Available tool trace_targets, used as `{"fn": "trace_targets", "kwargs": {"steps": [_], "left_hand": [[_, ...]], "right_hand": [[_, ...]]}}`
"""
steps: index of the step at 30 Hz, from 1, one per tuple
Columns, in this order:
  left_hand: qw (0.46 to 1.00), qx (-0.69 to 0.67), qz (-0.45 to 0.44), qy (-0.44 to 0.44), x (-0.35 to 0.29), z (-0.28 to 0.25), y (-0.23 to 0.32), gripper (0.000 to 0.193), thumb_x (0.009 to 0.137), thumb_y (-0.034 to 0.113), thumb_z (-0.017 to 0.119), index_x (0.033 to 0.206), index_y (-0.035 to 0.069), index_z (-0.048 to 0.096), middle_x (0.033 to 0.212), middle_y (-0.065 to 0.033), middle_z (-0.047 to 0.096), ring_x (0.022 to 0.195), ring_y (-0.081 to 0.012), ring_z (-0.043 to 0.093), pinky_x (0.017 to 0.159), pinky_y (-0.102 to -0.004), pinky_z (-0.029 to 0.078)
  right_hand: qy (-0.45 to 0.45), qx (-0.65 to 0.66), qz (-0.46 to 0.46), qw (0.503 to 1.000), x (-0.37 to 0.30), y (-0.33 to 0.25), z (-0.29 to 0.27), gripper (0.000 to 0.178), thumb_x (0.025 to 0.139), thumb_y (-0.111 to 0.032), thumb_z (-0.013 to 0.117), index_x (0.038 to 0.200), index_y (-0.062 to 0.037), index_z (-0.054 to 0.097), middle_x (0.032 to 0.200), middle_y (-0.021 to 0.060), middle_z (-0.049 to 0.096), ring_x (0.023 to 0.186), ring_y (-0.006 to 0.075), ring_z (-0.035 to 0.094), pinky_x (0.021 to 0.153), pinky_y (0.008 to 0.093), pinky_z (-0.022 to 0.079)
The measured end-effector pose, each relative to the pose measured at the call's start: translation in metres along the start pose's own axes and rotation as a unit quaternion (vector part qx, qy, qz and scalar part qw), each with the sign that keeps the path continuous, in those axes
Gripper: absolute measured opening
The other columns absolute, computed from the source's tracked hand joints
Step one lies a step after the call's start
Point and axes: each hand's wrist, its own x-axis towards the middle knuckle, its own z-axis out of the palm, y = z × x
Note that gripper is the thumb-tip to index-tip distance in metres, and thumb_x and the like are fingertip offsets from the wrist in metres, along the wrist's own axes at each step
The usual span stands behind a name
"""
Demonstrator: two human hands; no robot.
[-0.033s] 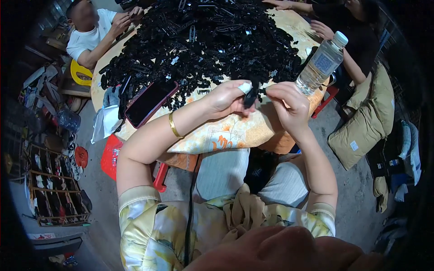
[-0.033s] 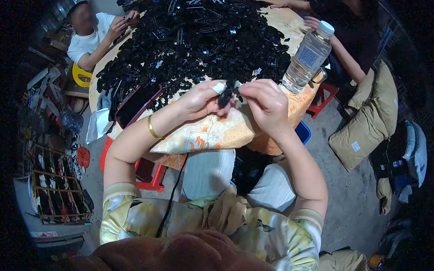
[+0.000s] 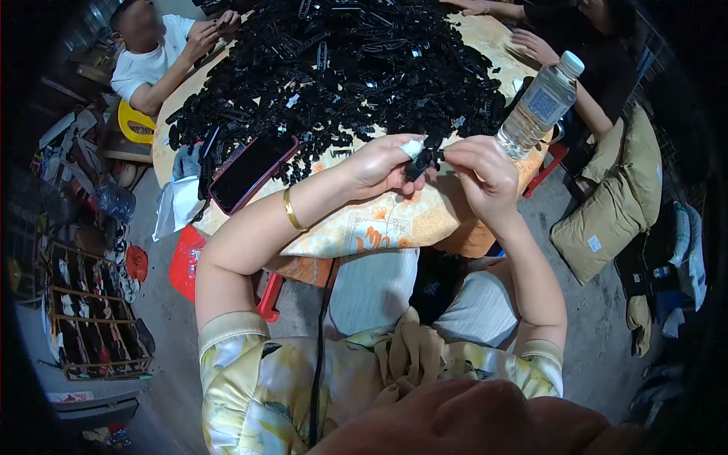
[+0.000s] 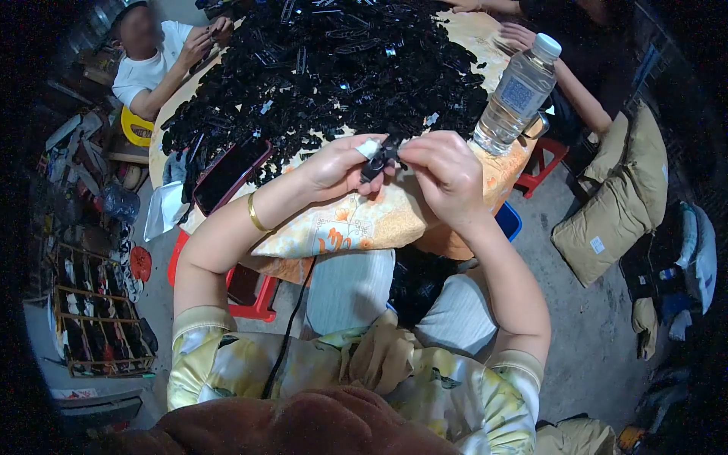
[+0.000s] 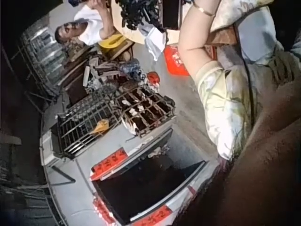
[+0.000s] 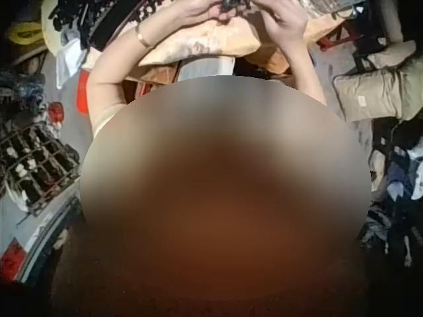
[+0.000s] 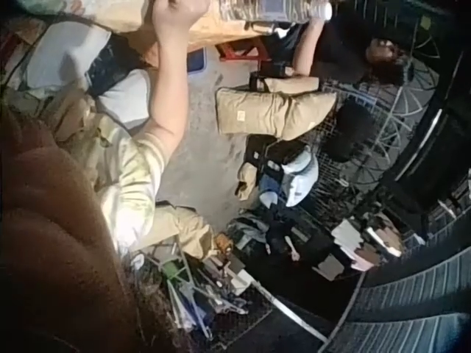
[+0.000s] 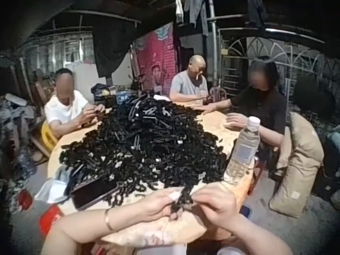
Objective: Assembling small black plastic components by inserting small silver parts into them.
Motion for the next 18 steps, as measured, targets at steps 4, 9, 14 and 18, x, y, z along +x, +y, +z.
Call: {"fn": "trace_targets", "kwargs": {"steps": [4, 9, 14, 18], "left_hand": [[0.999, 0.022, -0.04, -0.026, -0.001, 0.002, 0.001, 0.021, 0.095, 0.014, 0.037, 0.106, -0.001, 0.048, 0.083, -0.0162, 0.063, 0.052, -0.0116, 0.055, 0.043, -0.0196, 0.043], [0.993, 0.08, -0.084, 0.003, -0.001, -0.001, 0.001, 0.019, 0.093, 0.011, 0.038, 0.102, -0.002, 0.049, 0.08, -0.0175, 0.064, 0.049, -0.0113, 0.056, 0.037, -0.0174, 0.041], [0.987, 0.125, -0.1, -0.034, 0.0, 0.004, 0.01, 0.024, 0.094, 0.018, 0.042, 0.104, -0.002, 0.049, 0.087, -0.0166, 0.062, 0.061, -0.0147, 0.062, 0.051, -0.0198, 0.052], [0.979, 0.173, -0.086, -0.063, -0.007, 0.006, 0.018, 0.031, 0.086, 0.008, 0.056, 0.113, -0.004, 0.046, 0.096, -0.0137, 0.06, 0.084, -0.0195, 0.064, 0.074, -0.0263, 0.054]], "right_hand": [[-0.022, -0.004, -0.057, 0.998, 0.001, -0.001, 0.002, 0.023, 0.062, 0.005, 0.067, 0.083, -0.0047, 0.065, 0.085, 0.0065, 0.065, 0.082, 0.0269, 0.058, 0.071, 0.0347, 0.048], [-0.038, -0.032, -0.086, 0.995, -0.002, -0.003, 0.007, 0.027, 0.06, 0.002, 0.068, 0.085, -0.0052, 0.064, 0.085, 0.0064, 0.065, 0.08, 0.0265, 0.058, 0.069, 0.0341, 0.049], [-0.054, -0.093, -0.115, 0.988, -0.004, -0.003, -0.002, 0.024, 0.062, -0.003, 0.067, 0.085, -0.0053, 0.064, 0.084, 0.0057, 0.064, 0.079, 0.0263, 0.059, 0.066, 0.0323, 0.051], [-0.061, -0.087, -0.103, 0.989, -0.002, -0.008, -0.004, 0.022, 0.063, -0.005, 0.067, 0.085, -0.0063, 0.064, 0.087, 0.005, 0.063, 0.079, 0.0252, 0.059, 0.068, 0.032, 0.051]]}}
